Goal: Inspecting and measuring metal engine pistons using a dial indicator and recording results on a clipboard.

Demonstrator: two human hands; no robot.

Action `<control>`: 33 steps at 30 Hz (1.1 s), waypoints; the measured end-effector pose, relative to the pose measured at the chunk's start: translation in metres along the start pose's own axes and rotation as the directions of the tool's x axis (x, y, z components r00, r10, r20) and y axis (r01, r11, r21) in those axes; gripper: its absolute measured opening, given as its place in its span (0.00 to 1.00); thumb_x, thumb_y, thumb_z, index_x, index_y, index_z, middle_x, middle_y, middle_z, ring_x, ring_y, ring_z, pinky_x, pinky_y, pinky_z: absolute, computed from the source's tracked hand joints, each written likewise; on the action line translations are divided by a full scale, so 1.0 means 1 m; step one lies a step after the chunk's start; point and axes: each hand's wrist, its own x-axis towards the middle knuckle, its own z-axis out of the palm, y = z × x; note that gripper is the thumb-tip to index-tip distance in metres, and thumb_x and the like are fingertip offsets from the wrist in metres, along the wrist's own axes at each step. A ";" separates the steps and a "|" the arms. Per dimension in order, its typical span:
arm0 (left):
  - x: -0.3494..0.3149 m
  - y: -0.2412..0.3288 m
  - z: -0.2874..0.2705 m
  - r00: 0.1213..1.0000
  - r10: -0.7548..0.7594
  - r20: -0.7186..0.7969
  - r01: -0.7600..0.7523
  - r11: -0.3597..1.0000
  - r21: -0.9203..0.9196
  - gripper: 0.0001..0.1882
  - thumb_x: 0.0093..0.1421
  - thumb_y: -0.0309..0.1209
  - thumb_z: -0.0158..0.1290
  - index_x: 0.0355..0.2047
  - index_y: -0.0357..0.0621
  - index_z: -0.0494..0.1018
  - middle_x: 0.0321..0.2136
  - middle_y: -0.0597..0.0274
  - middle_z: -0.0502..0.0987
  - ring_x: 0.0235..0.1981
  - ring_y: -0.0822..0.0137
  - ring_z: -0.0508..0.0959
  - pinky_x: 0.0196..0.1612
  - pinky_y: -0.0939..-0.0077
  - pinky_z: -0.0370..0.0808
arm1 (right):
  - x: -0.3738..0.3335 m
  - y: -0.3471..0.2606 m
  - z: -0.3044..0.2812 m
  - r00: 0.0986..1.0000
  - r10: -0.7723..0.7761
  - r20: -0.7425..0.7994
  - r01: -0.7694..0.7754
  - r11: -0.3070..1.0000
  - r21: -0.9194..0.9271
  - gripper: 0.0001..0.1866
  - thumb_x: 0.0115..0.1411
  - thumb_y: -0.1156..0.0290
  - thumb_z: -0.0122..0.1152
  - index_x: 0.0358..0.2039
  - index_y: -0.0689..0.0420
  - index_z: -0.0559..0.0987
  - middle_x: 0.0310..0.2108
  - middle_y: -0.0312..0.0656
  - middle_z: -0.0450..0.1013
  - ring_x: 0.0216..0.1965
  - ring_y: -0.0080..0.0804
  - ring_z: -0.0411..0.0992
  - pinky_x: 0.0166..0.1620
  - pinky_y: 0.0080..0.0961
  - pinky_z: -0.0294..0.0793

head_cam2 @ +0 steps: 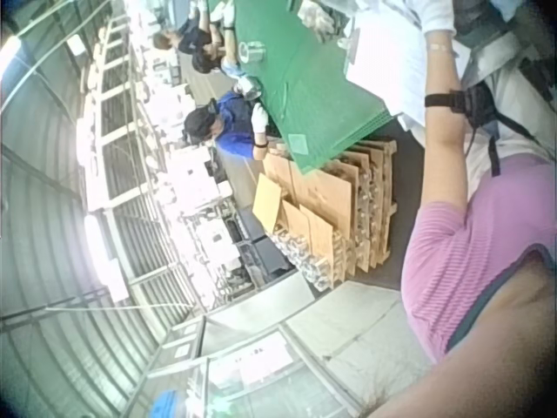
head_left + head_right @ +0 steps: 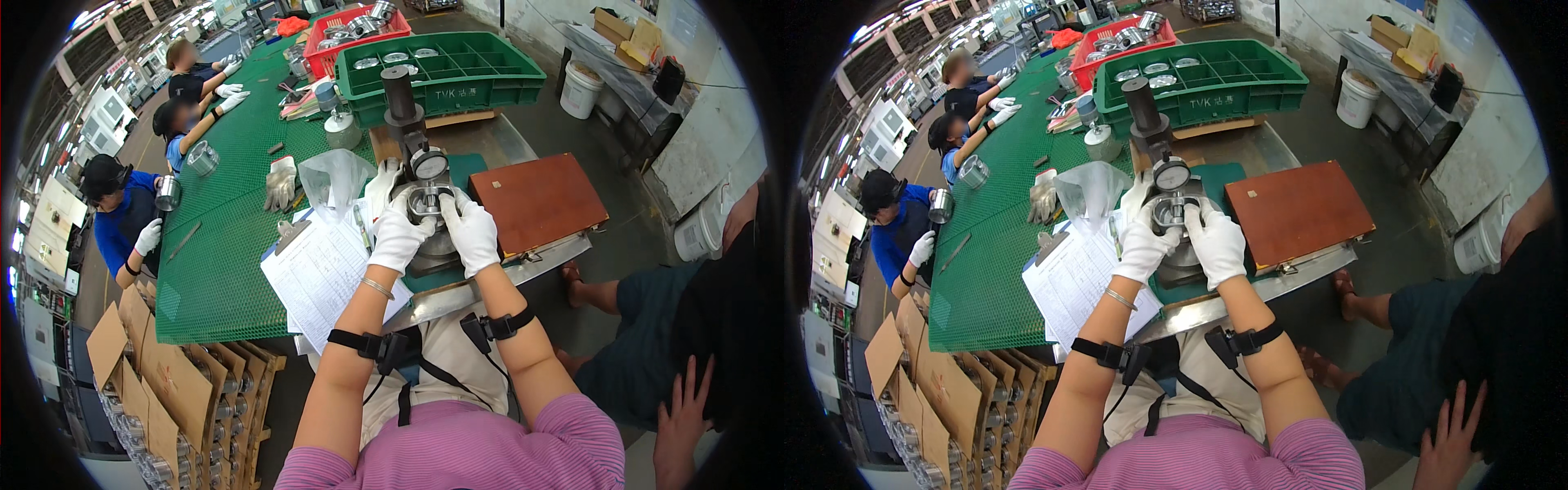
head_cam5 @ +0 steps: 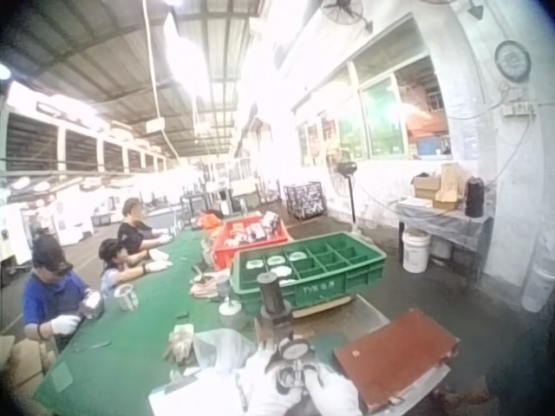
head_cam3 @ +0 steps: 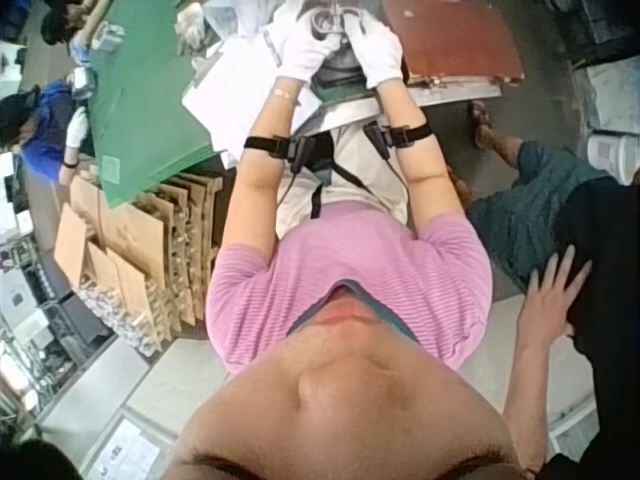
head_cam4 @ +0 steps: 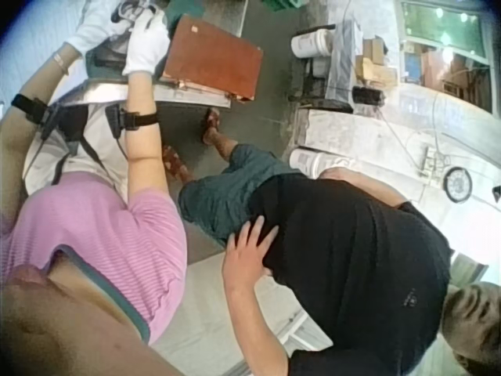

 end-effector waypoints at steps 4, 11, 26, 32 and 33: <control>-0.001 0.004 -0.002 1.000 -0.002 0.000 0.002 1.000 0.000 0.37 0.45 0.36 0.65 0.54 0.34 0.68 0.45 0.44 0.76 0.47 0.52 0.77 0.52 0.65 0.72 | 0.000 0.000 0.001 1.000 -0.020 -0.015 0.020 1.000 -0.004 0.26 0.63 0.48 0.50 0.49 0.55 0.79 0.33 0.57 0.78 0.38 0.53 0.77 0.42 0.41 0.75; -0.014 0.014 -0.001 0.991 0.074 -0.113 -0.056 0.986 0.158 0.36 0.44 0.39 0.66 0.52 0.34 0.69 0.45 0.45 0.76 0.47 0.52 0.77 0.52 0.65 0.73 | 0.010 0.002 0.001 0.994 -0.110 -0.004 0.109 0.984 -0.141 0.20 0.62 0.54 0.50 0.33 0.59 0.81 0.30 0.55 0.77 0.33 0.54 0.76 0.38 0.46 0.75; -0.130 0.048 -0.036 0.874 -0.191 0.446 0.359 -0.362 -0.860 0.29 0.64 0.52 0.51 0.52 0.40 0.70 0.48 0.54 0.77 0.52 0.58 0.75 0.61 0.55 0.68 | -0.071 -0.043 -0.032 0.880 -0.341 0.331 0.298 0.939 0.173 0.15 0.59 0.62 0.51 0.27 0.62 0.78 0.25 0.55 0.75 0.31 0.53 0.75 0.36 0.43 0.73; -0.151 0.038 -0.032 0.881 -0.213 0.422 0.330 -0.360 -0.872 0.27 0.64 0.51 0.49 0.50 0.39 0.72 0.48 0.53 0.76 0.52 0.57 0.75 0.59 0.55 0.70 | -0.092 -0.047 -0.028 0.884 -0.273 0.380 0.323 0.943 -0.074 0.14 0.61 0.63 0.51 0.29 0.59 0.79 0.22 0.54 0.75 0.26 0.53 0.76 0.32 0.46 0.75; -0.151 0.036 -0.031 0.888 -0.204 0.413 0.320 -0.371 -0.872 0.26 0.65 0.50 0.48 0.50 0.39 0.72 0.48 0.53 0.76 0.52 0.58 0.75 0.59 0.57 0.71 | -0.095 -0.046 -0.027 0.878 -0.315 0.362 0.364 0.928 -0.076 0.14 0.61 0.62 0.51 0.29 0.59 0.79 0.22 0.53 0.75 0.26 0.52 0.76 0.32 0.45 0.75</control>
